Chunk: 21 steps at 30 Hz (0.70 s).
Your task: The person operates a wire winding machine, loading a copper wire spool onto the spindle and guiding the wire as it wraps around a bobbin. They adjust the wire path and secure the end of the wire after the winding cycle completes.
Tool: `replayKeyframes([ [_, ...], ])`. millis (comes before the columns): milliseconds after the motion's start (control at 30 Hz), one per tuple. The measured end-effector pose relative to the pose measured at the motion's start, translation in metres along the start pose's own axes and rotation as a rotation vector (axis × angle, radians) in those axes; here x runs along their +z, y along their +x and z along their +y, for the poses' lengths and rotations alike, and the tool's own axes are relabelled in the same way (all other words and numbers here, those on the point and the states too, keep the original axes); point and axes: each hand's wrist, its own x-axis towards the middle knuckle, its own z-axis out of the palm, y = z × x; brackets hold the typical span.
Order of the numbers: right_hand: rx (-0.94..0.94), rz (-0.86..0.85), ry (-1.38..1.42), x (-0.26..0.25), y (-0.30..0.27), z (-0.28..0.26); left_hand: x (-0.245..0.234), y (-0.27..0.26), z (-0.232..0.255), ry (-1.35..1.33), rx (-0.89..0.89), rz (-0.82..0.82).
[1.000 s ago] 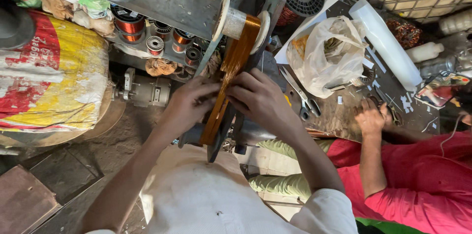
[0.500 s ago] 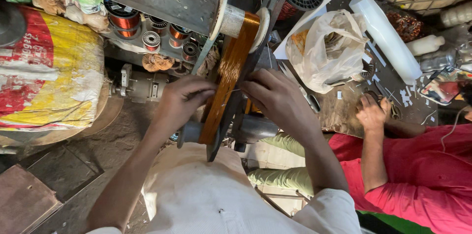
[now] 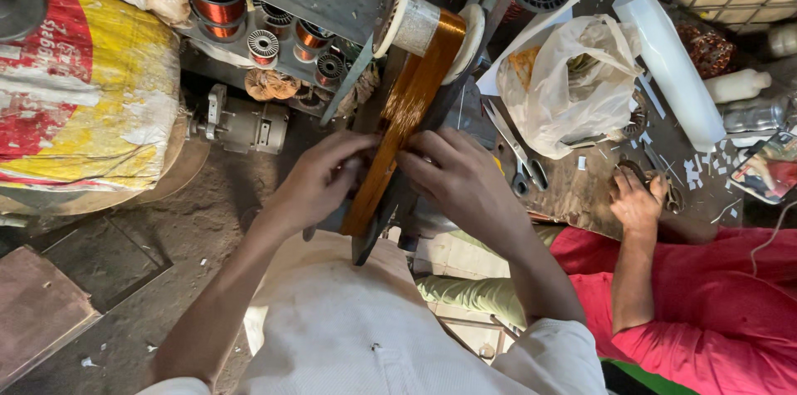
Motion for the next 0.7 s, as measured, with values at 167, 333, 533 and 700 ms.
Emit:
replayKeyframes([
  [167,0.015,0.039,-0.028,-0.003,0.001,-0.001,-0.004,0.004,-0.003,-0.227,-0.287,-0.159],
  [333,0.070,0.140,-0.003,-0.016,-0.004,0.001,0.005,0.000,0.006,-0.264,-0.191,-0.065],
  [533,0.022,0.111,0.002,-0.014,-0.003,0.000,0.010,0.000,0.011,-0.273,-0.236,-0.003],
  [700,0.042,0.054,-0.039,-0.008,0.007,-0.005,0.008,-0.002,0.016,-0.240,-0.212,0.005],
])
